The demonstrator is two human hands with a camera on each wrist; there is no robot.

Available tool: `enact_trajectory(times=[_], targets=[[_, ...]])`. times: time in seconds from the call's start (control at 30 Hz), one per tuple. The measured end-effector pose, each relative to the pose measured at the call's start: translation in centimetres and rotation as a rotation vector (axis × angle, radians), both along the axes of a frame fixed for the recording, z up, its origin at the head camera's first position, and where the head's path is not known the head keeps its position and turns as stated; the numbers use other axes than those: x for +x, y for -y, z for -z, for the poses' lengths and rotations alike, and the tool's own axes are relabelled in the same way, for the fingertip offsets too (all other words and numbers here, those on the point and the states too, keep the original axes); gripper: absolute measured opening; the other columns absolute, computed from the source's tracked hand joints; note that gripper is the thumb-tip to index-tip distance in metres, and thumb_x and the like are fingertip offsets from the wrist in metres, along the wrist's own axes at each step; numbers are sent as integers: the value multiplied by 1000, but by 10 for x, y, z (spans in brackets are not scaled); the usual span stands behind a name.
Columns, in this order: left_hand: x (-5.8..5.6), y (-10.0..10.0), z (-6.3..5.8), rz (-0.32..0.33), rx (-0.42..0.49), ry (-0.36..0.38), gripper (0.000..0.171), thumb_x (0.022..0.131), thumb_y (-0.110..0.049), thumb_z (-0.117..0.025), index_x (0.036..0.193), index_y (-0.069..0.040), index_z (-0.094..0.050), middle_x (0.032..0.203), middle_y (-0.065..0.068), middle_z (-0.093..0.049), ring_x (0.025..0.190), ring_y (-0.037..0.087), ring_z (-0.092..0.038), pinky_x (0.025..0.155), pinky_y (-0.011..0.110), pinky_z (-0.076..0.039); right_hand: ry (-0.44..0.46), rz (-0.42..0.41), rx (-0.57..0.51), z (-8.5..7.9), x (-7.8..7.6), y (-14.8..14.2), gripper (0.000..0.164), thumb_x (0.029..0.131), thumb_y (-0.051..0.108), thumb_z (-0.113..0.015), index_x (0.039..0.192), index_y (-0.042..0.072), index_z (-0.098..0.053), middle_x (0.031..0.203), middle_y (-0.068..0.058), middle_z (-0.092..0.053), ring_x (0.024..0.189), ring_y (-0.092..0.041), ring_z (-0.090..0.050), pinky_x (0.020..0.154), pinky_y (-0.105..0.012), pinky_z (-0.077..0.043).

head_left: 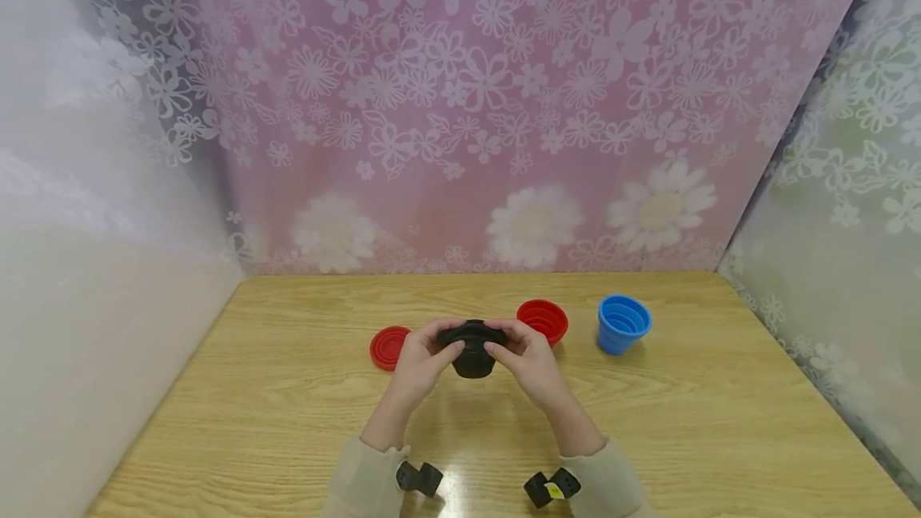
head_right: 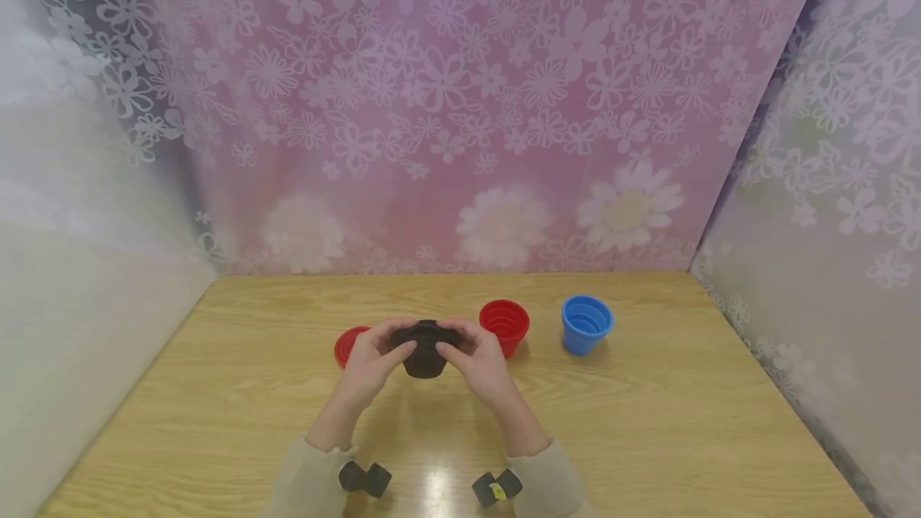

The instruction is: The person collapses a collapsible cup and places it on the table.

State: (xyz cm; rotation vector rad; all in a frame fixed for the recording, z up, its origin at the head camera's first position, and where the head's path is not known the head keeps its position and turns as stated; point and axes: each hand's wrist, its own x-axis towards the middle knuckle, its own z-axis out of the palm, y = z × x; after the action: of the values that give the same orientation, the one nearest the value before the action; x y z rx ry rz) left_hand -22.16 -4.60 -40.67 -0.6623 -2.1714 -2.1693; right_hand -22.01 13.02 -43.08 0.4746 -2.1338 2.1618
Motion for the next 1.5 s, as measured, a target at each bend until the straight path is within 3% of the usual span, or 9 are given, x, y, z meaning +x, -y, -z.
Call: enact_trajectory(times=[0.2, 0.4, 0.73, 0.87, 1.03, 1.2, 1.3, 1.5], targets=[[2, -1, 0, -21, -29, -61, 24, 83, 8, -53, 107, 12, -54, 102, 24, -57, 90, 32, -56, 74, 26, -49, -47, 34, 60, 3, 1, 0, 28, 84, 1, -58, 110, -6, -53, 102, -21, -57, 84, -20, -59, 74, -27, -50], [4, -5, 1, -70, -38, -141, 23, 84, 7, -53, 107, 11, -55, 103, 24, -57, 92, 33, -56, 76, 27, -49, -123, 140, 105, 2, 3, 6, 26, 82, -2, -59, 107, -6, -55, 98, -19, -59, 81, -19, -58, 70, -24, -50], [4, -8, 1, -113, -34, -151, 22, 85, 1, -55, 106, 8, -56, 101, 21, -58, 88, 29, -58, 74, 25, -49, -215, 290, 226, -1, 4, 10, 21, 81, -1, -61, 101, 2, -60, 91, -11, -63, 72, -18, -59, 64, -24, -51], [2, -5, 5, -67, 12, -101, 23, 84, 2, -56, 106, 8, -55, 102, 22, -58, 90, 28, -58, 74, 26, -49, -214, 307, 212, -1, 3, 8, 20, 81, -1, -61, 101, 1, -61, 92, -12, -63, 75, -19, -60, 66, -24, -51], [-5, 1, 17, 53, 96, -14, 32, 83, 3, -57, 114, 6, -51, 108, 22, -55, 92, 21, -57, 76, 27, -48, -181, 311, 148, -2, 1, 5, 18, 82, -1, -60, 99, 0, -61, 93, -16, -62, 77, -21, -60, 67, -24, -51], [-9, 3, 22, 144, 127, -10, 38, 84, 0, -56, 121, 5, -47, 115, 23, -51, 95, 22, -55, 78, 29, -48, -134, 300, 96, -3, 1, 4, 18, 82, -1, -59, 100, -1, -60, 92, -18, -61, 72, -17, -59, 64, -23, -51], [-8, 2, 22, 149, 127, -10, 39, 85, -1, -56, 123, 5, -46, 117, 23, -49, 98, 21, -54, 80, 30, -47, -94, 282, 61, -3, 0, 4, 18, 83, -2, -58, 101, -2, -59, 92, -20, -61, 72, -17, -60, 64, -25, -51], [-8, -1, 23, 91, 114, -16, 37, 85, -1, -57, 121, 4, -49, 117, 19, -51, 100, 22, -53, 82, 28, -46, -35, 275, 15, -4, 0, 4, 19, 83, -3, -57, 102, -3, -58, 93, -21, -60, 72, -18, -61, 64, -27, -52]])
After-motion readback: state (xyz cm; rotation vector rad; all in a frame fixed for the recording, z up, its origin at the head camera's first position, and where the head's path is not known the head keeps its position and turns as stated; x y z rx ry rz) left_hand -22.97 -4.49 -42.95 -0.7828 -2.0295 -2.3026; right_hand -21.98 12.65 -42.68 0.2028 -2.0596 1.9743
